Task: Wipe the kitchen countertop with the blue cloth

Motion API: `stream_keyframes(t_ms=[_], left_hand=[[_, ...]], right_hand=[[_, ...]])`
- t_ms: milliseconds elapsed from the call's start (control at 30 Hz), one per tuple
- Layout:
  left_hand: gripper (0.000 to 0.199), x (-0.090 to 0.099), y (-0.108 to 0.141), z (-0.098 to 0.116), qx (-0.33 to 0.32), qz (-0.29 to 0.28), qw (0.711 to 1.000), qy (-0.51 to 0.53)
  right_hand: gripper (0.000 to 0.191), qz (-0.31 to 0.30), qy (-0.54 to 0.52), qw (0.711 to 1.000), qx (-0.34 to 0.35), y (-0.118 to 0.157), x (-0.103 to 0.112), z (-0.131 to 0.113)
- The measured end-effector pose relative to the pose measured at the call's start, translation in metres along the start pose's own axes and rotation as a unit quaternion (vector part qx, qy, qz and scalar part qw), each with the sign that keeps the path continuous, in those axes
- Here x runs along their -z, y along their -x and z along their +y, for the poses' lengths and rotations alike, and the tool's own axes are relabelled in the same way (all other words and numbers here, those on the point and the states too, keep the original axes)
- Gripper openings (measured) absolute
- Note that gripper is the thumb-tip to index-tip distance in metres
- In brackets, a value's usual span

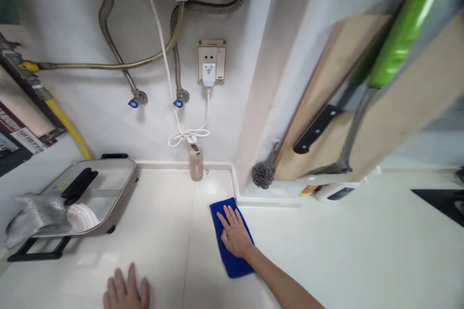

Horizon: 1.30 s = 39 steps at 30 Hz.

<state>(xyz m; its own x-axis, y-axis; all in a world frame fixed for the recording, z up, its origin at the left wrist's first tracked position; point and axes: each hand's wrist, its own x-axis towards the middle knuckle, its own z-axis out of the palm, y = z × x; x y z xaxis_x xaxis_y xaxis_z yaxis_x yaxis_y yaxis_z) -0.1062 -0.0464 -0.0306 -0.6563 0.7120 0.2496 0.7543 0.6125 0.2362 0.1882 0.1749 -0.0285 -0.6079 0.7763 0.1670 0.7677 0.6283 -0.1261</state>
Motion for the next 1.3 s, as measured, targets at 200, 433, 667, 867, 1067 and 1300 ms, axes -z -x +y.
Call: stream_keyframes(t_ms=[200,433,667,867,1067,1300], left_hand=[[0.067,0.008,0.003,0.004,-0.041,0.041,0.998,0.005],[0.066,0.009,0.005,0.004,-0.069,0.048,0.996,0.018],[0.064,0.022,0.010,0.016,-0.086,0.054,0.994,0.035],[0.061,0.023,0.011,0.021,-0.070,0.047,0.996,0.042],[0.061,0.020,0.014,0.020,-0.064,0.041,0.997,0.035],[0.059,0.021,0.011,0.009,-0.036,0.020,0.999,0.027]], right_hand=[[0.074,0.062,0.022,0.998,-0.022,0.101,0.012,0.032],[0.067,0.093,0.056,0.987,-0.117,0.232,0.021,0.113],[0.061,0.117,0.119,0.945,-0.280,0.323,0.017,0.140],[0.062,0.063,0.151,0.934,-0.317,0.272,0.011,0.060],[0.067,0.053,0.061,0.967,-0.242,0.166,-0.004,-0.038],[0.059,0.157,-0.294,0.925,-0.182,0.137,0.003,-0.039]])
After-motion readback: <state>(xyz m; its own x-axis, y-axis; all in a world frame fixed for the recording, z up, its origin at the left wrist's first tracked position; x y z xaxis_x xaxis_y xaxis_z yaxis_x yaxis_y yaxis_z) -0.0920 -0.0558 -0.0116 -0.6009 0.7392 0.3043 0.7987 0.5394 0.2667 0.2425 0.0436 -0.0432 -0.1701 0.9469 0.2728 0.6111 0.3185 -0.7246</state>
